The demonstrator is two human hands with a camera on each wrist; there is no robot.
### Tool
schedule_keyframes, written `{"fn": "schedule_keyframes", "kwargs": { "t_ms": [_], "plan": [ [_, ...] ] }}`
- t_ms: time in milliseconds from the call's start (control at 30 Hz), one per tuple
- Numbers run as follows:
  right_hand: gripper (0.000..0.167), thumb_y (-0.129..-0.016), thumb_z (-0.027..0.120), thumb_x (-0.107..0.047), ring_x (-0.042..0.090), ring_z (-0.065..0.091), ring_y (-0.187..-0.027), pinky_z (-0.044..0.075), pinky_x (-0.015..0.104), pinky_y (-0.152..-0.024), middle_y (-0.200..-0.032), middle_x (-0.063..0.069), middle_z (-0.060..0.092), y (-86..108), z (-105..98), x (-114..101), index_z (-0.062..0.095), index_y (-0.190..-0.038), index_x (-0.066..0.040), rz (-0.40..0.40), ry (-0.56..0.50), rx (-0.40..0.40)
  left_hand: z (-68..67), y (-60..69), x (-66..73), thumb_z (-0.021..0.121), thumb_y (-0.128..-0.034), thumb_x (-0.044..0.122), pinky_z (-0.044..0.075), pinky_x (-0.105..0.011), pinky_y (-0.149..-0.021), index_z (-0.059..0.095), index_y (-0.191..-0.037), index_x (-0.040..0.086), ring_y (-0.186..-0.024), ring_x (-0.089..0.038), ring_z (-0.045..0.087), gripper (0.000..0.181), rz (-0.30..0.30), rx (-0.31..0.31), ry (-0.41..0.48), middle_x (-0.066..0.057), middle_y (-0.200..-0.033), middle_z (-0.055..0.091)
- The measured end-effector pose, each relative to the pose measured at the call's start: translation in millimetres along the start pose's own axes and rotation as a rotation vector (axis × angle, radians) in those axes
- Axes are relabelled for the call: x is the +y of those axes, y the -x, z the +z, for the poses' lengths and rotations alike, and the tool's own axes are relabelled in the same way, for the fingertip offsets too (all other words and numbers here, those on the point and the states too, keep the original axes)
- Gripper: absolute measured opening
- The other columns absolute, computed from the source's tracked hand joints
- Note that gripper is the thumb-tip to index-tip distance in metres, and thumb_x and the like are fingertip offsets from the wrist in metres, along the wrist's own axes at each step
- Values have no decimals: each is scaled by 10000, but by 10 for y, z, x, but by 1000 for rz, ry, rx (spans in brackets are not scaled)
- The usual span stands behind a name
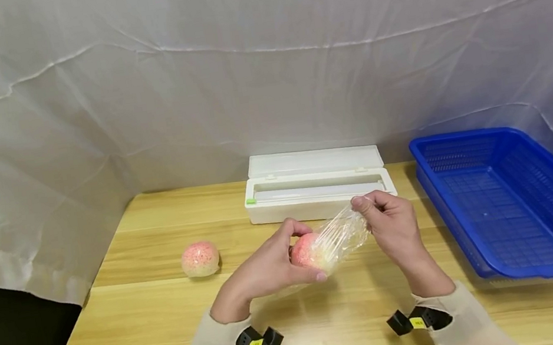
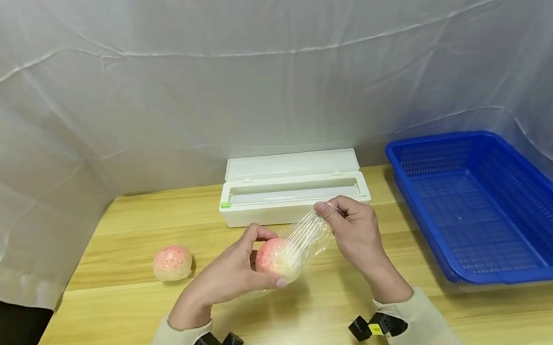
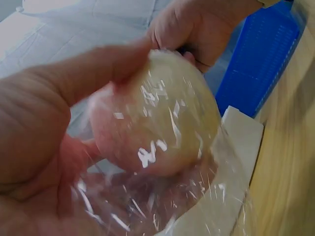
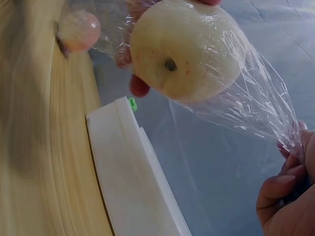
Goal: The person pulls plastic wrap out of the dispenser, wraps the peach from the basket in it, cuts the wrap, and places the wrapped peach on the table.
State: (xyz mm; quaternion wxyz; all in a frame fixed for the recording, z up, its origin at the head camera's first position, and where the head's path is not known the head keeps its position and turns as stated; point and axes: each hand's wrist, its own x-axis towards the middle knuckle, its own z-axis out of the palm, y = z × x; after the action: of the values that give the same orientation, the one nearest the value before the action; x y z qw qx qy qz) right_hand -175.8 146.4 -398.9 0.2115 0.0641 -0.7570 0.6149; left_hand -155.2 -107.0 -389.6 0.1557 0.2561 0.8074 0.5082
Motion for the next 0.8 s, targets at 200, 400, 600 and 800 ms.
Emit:
{"fn": "schedule_keyframes", "kwargs": {
  "t_ms": [200,400,600,800],
  "plan": [
    [224,-1002,698,-34,18,458,-487,422,168,-456,-573,-76,540,4,8,-9,699,-807,77,7,-90,-15,15,-14,-40,889,-850,286,587,-297,-926,362,-1370,217,-1064,-163,679,743,5,-73,56,-66,-1332,595],
    [220,-1010,686,-28,33,480,-500,457,175,-461,-629,-64,603,4,10,-21,683,-855,127,57,-142,-17,19,-34,-67,848,-892,197,587,-305,-946,321,-1364,215,-1089,-199,660,708,40,-108,167,-98,-1347,530],
    [215,-1003,689,-15,44,497,-506,460,173,-459,-620,-52,605,-17,-26,-17,703,-800,53,62,-203,-12,-14,-22,-63,540,-1110,179,542,-319,-983,307,-1400,129,-1130,-201,607,376,116,-208,238,-172,-1288,565],
    [238,-969,669,98,43,502,-531,438,159,-474,-649,-53,624,-67,-121,-2,735,-786,-39,-22,-300,-53,-34,-11,-36,701,-1010,80,574,-313,-960,356,-1497,126,-1128,-177,642,599,34,-200,342,-151,-1329,593]
  ]
}}
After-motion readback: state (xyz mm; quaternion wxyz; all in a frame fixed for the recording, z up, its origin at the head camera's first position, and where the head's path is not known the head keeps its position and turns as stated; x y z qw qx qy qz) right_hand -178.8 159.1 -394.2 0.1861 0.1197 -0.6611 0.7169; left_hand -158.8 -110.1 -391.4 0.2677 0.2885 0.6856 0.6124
